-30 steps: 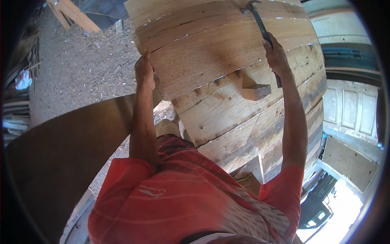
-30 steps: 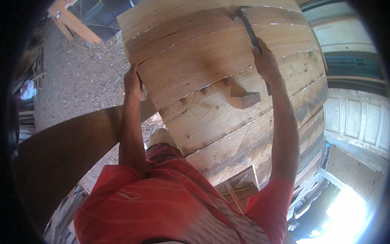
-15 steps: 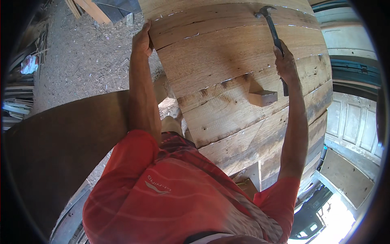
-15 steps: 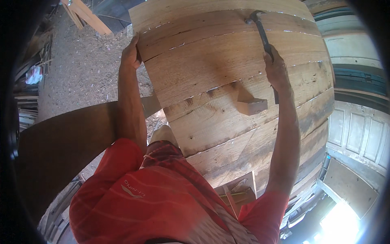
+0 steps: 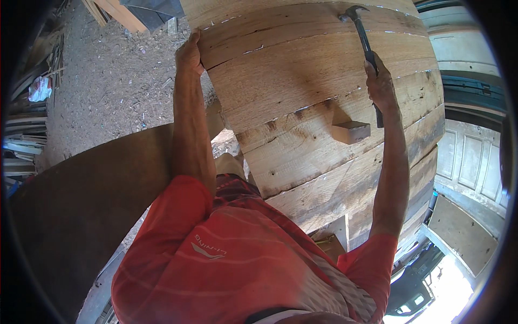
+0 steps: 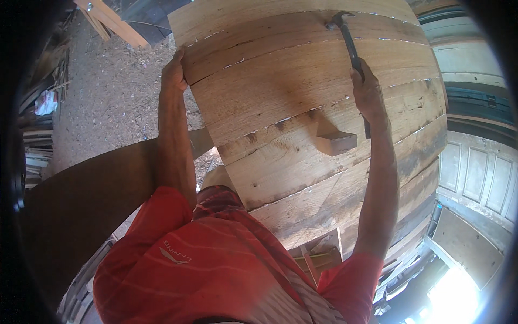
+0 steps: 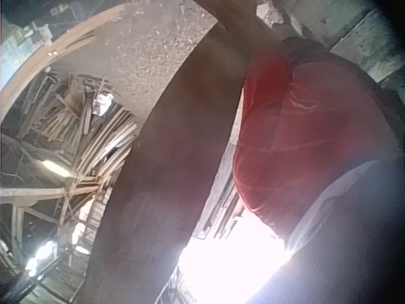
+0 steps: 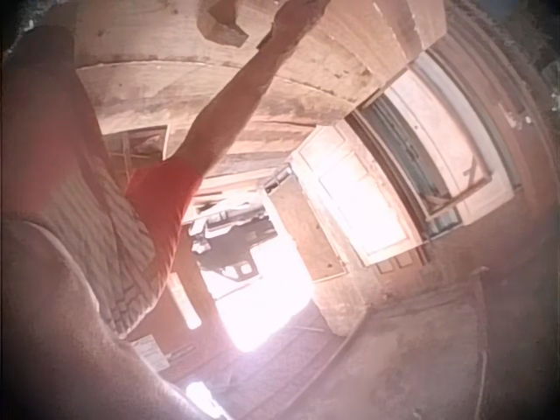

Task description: The person aligns wooden boards on a workbench, placing a wooden block against the edges and tapping it with a hammer to join the boards together. The person then inserts wooden wedges into the assembly and drives them into place with the hammer.

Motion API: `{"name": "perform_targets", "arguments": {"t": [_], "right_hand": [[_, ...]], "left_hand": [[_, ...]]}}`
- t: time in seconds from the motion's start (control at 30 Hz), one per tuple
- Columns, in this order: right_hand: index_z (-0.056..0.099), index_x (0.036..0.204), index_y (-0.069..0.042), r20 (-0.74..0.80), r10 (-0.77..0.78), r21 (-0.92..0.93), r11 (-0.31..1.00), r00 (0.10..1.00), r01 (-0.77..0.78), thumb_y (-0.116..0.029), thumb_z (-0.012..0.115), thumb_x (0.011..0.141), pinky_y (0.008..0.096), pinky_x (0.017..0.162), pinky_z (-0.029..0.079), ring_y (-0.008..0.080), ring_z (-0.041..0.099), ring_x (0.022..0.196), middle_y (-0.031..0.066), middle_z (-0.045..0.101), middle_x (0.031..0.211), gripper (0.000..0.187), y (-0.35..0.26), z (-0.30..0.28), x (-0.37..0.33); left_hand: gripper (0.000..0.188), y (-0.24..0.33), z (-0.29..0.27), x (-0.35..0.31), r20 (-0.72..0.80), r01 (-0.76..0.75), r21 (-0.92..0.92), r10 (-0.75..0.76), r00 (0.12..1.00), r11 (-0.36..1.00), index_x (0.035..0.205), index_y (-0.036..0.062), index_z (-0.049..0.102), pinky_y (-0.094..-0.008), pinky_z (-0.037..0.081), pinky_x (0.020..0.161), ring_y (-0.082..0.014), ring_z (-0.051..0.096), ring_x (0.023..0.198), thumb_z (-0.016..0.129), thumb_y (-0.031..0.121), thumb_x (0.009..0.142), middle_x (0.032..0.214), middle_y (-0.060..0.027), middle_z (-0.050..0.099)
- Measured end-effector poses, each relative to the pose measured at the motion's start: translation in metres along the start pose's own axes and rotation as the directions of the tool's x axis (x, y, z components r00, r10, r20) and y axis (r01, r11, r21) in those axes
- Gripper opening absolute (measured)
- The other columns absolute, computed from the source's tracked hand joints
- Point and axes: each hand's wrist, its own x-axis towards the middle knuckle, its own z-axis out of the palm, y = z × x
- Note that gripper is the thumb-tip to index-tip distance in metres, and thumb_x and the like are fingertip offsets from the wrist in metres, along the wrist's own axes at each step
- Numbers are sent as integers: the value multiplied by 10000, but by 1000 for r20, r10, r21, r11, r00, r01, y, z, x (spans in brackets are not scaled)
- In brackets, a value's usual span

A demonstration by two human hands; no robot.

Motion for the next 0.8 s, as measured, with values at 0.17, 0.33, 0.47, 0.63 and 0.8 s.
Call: {"name": "perform_targets", "arguments": {"t": [0.17, 0.33, 0.47, 0.63, 0.8], "right_hand": [[494, 1471, -131, -13, -8, 5, 1000, 1000, 8, -360, 527, 1053, 294, 422, 384, 79, 422, 455, -26, 417, 582, 478, -25, -3, -3], [527, 1445, -105, -5, 161, 182, 971, 987, -158, -286, 527, 1038, 419, 716, 495, 261, 614, 733, 149, 663, 872, 445, -75, -12, -7], [488, 1476, -116, -45, 30, 238, 971, 999, -18, -293, 514, 1046, 440, 769, 519, 327, 683, 835, 178, 708, 974, 466, -102, -4, -8], [399, 1515, -161, 238, -203, -115, 965, 950, 235, -284, 492, 1054, 562, 862, 517, 521, 607, 1067, 272, 643, 1220, 487, -85, 29, -4], [439, 1488, -160, 237, -219, 20, 975, 947, 220, -308, 514, 1051, 524, 808, 521, 498, 640, 1022, 263, 683, 1117, 468, -125, 18, -7]], "left_hand": [[512, -8, -21, 17, 39, -17, -40, 18, 999, 999, 1305, -101, 557, -443, 566, 937, -318, 663, 1120, 663, 288, 989, 1279, -228, 627], [504, -6, -13, 11, 40, -24, -72, 27, 999, 997, 1284, -102, 585, -439, 596, 890, -319, 682, 1081, 697, 273, 966, 1248, -229, 641], [505, 0, -4, 1, 23, -7, -2, 7, 1000, 1000, 1331, -97, 532, -437, 547, 976, -320, 644, 1161, 619, 290, 1019, 1321, -220, 607], [552, -6, -9, 7, -43, -35, -10, 35, 998, 999, 1304, -83, 585, -468, 601, 875, -323, 680, 1068, 721, 317, 948, 1239, -211, 650], [588, -8, -8, 3, -9, -65, -20, 64, 998, 998, 1295, -60, 605, -473, 605, 855, -322, 684, 1035, 771, 347, 904, 1210, -206, 662]]}}
